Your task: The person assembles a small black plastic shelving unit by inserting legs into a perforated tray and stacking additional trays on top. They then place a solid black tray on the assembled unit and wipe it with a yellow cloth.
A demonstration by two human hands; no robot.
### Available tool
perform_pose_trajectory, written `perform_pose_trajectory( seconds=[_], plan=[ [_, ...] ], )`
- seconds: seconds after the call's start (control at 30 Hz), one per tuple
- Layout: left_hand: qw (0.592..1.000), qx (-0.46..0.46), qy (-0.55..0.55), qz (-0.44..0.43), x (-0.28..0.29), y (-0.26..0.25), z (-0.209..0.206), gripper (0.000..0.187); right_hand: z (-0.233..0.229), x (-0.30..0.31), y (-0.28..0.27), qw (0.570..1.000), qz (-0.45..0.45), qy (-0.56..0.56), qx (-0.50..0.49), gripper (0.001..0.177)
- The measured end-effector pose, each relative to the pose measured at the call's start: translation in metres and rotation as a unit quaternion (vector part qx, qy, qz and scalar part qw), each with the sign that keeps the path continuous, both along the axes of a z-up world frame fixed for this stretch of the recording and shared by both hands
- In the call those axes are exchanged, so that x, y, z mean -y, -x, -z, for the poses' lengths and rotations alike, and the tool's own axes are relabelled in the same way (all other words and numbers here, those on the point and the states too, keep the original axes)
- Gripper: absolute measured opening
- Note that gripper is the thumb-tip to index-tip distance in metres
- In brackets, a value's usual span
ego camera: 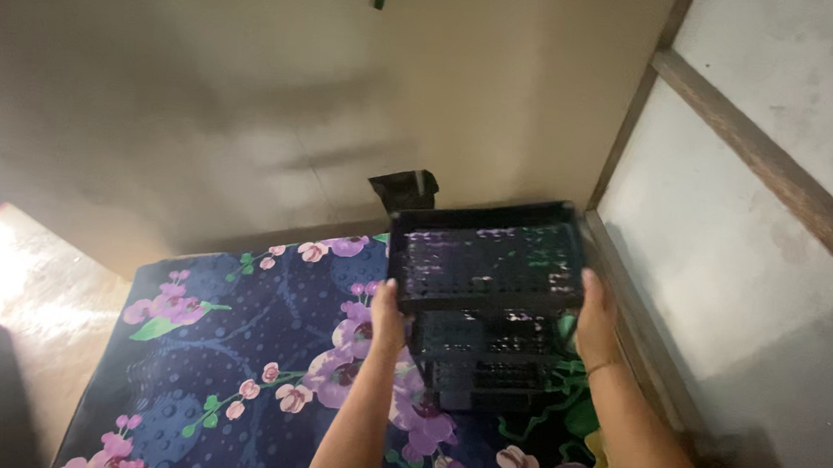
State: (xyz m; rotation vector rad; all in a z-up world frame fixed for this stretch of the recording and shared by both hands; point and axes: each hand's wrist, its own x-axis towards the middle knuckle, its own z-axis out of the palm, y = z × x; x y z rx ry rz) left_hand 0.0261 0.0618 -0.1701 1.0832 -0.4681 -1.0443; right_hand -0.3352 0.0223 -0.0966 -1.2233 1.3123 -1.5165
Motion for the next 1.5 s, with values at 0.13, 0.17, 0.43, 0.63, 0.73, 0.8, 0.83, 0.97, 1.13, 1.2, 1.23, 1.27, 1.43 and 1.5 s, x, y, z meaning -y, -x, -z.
perform_pose_trajectory(
  seconds=[0.13, 0.17, 0.43, 0.63, 0.73, 0.8, 0.83, 0.97, 1.13, 1.2, 1.23, 1.27, 1.43, 1.5],
  plan=[
    [1.0, 0.003, 0.024, 0.014, -0.012, 0.012, -0.017, 0.051, 0.045, 0.007, 0.009, 0.994, 0.0, -0.015, 0.112, 0.052],
    [0.998, 0.017, 0.064, 0.02, -0.013, 0.014, -0.019, 0.054, 0.049, 0.01, 0.01, 0.986, -0.023, -0.034, 0.162, 0.061],
    [0.989, 0.054, 0.12, 0.063, -0.004, 0.012, -0.002, 0.06, 0.044, 0.015, 0.006, 0.973, -0.022, -0.071, 0.218, 0.029],
    [0.996, 0.081, 0.018, 0.022, -0.004, 0.012, -0.015, 0.076, 0.036, 0.011, 0.015, 0.995, -0.015, -0.094, 0.037, 0.061],
    [0.985, 0.166, -0.054, -0.004, -0.018, 0.02, -0.041, 0.071, 0.016, 0.002, 0.016, 0.987, 0.065, -0.08, -0.123, 0.058],
    [0.954, 0.29, -0.057, -0.039, -0.03, 0.022, -0.063, 0.065, -0.004, -0.005, 0.015, 0.974, 0.102, -0.077, -0.188, 0.055],
    [0.926, 0.369, -0.044, -0.068, -0.038, 0.02, -0.076, 0.064, -0.015, -0.01, 0.008, 0.966, 0.113, -0.104, -0.208, 0.053],
    [0.911, 0.404, 0.07, -0.04, -0.062, 0.015, -0.119, 0.061, -0.06, -0.037, -0.016, 0.888, 0.152, 0.22, -0.375, 0.042],
    [0.925, 0.363, 0.11, -0.03, -0.079, -0.009, -0.117, 0.053, -0.104, -0.096, -0.084, 0.856, 0.086, 0.33, -0.388, 0.043],
    [0.933, 0.352, 0.053, -0.044, -0.091, -0.027, -0.095, 0.052, -0.115, -0.121, -0.118, 0.837, 0.048, 0.373, -0.398, 0.043],
    [0.937, 0.346, 0.024, -0.05, -0.098, -0.038, -0.08, 0.052, -0.118, -0.134, -0.133, 0.827, 0.024, 0.391, -0.404, 0.043],
    [0.951, 0.303, 0.039, -0.054, -0.105, -0.049, -0.063, 0.051, -0.118, -0.147, -0.149, 0.816, -0.001, 0.409, -0.408, 0.044],
    [0.976, 0.203, -0.01, -0.083, -0.153, -0.114, 0.041, 0.046, -0.067, -0.191, -0.237, 0.824, -0.129, 0.418, -0.36, 0.025],
    [0.977, 0.173, -0.073, -0.103, -0.178, -0.138, 0.091, 0.041, -0.02, -0.193, -0.267, 0.85, -0.192, 0.376, -0.316, 0.017]
  ],
)
